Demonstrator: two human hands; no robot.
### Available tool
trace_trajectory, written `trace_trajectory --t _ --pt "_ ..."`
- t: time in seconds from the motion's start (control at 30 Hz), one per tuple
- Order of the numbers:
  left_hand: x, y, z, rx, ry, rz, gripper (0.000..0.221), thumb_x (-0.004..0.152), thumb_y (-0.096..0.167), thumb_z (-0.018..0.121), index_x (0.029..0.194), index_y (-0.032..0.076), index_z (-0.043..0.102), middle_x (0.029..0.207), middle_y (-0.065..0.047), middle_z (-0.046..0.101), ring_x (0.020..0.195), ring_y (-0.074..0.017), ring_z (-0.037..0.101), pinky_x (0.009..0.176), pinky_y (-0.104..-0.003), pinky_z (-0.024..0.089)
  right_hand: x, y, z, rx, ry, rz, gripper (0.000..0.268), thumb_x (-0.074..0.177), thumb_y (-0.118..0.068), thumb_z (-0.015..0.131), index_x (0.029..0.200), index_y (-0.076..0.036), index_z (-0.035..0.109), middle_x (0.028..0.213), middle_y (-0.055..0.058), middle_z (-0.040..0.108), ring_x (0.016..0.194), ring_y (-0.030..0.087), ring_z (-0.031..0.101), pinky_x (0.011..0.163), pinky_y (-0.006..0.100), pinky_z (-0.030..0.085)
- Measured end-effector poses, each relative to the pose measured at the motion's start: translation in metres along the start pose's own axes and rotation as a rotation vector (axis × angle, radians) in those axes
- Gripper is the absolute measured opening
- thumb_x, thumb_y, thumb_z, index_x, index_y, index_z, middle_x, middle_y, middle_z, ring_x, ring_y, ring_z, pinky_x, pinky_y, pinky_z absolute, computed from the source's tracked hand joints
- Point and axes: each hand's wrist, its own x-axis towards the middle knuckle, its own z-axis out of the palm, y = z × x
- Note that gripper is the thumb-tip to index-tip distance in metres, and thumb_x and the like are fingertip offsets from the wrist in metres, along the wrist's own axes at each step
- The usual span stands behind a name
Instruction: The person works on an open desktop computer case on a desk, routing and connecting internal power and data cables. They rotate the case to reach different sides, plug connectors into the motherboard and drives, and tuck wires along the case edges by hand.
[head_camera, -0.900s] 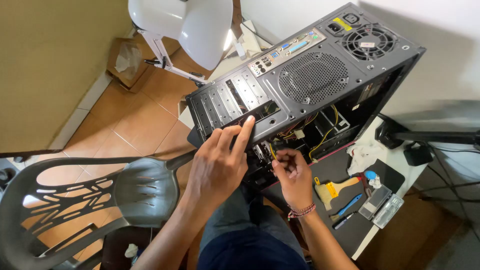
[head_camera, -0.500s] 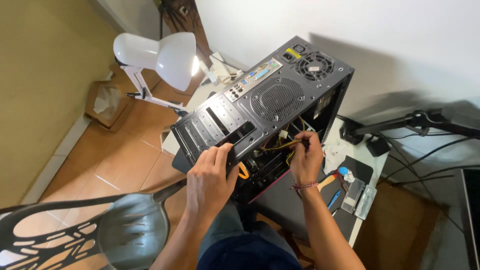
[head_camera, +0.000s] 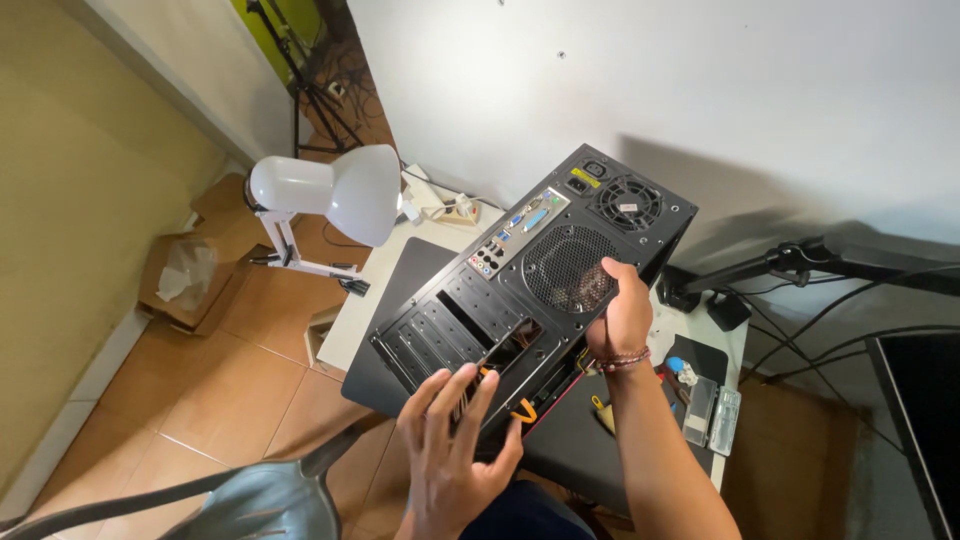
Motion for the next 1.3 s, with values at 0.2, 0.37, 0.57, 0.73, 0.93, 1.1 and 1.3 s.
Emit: trace_trajectory --t 0.2,0.37,0.57,0.73,0.93,1.1,1.3 --pt "0.000 -0.075 -0.006 -0.531 -0.113 -0.253 0.166 0.047 0.073 0.085 0.163 0.000 -0.008 0.166 -0.037 -0.013 0.158 -0.0537 0.001 0.123 -0.065 0.018 -0.011 0.008 0.031 -0.042 0.194 -0.102 0.022 0.091 -0.024 0.061 0.087 -0.003 0.064 0.077 0.008 0.065 0.065 0.022 0.064 0.061 0.037 0.055" --pt "-0.005 -0.094 0.012 -0.491 -0.177 -0.246 0.167 0.046 0.080 0.079 0.163 -0.002 -0.008 0.166 -0.038 -0.004 0.158 -0.0538 0.005 0.123 -0.067 0.021 -0.001 0.019 0.011 -0.023 0.164 -0.135 0.023 0.093 -0.027 0.062 0.089 -0.004 0.063 0.077 0.008 0.064 0.066 0.022 0.062 0.060 0.036 0.053" --pt "0.011 -0.117 0.017 -0.590 -0.103 -0.270 0.163 0.051 0.080 0.083 0.163 -0.005 -0.001 0.166 -0.040 0.006 0.157 -0.0562 0.020 0.122 -0.068 0.030 -0.006 0.021 0.024 -0.109 0.204 -0.135 0.028 0.093 -0.028 0.057 0.087 -0.002 0.064 0.077 0.011 0.065 0.067 0.024 0.063 0.063 0.037 0.053" --pt "0.024 -0.142 0.025 -0.665 -0.221 -0.322 0.164 0.055 0.077 0.086 0.164 -0.007 -0.002 0.167 -0.045 0.001 0.159 -0.0608 0.018 0.125 -0.068 0.027 -0.012 0.022 0.018 -0.099 0.220 -0.191 0.032 0.096 -0.028 0.053 0.087 0.001 0.063 0.081 0.014 0.065 0.073 0.027 0.063 0.071 0.039 0.053" --pt "0.047 -0.174 0.046 -0.868 -0.270 -0.240 0.172 0.045 0.074 0.090 0.165 -0.011 0.001 0.169 -0.046 0.001 0.160 -0.0568 0.026 0.129 -0.061 0.026 -0.010 0.021 0.008 -0.084 0.280 -0.297 0.026 0.097 -0.027 0.051 0.090 -0.003 0.061 0.083 0.012 0.062 0.075 0.027 0.060 0.070 0.040 0.050" --pt "0.069 -0.194 0.065 -1.061 -0.377 -0.294 0.172 0.047 0.065 0.096 0.164 -0.013 -0.003 0.171 -0.038 0.022 0.159 -0.0414 0.039 0.132 -0.049 0.030 -0.002 0.027 -0.010 -0.007 0.307 -0.355 0.024 0.098 -0.028 0.054 0.094 -0.005 0.060 0.086 0.009 0.060 0.075 0.025 0.058 0.069 0.039 0.049" --pt "0.097 -0.195 0.094 -1.429 -0.410 -0.420 0.167 0.047 0.057 0.100 0.163 -0.012 0.002 0.163 -0.033 0.032 0.154 -0.0368 0.037 0.130 -0.046 0.027 0.000 0.025 -0.003 0.000 0.392 -0.412 0.024 0.098 -0.027 0.054 0.091 -0.004 0.060 0.087 0.009 0.062 0.078 0.024 0.061 0.072 0.037 0.052"
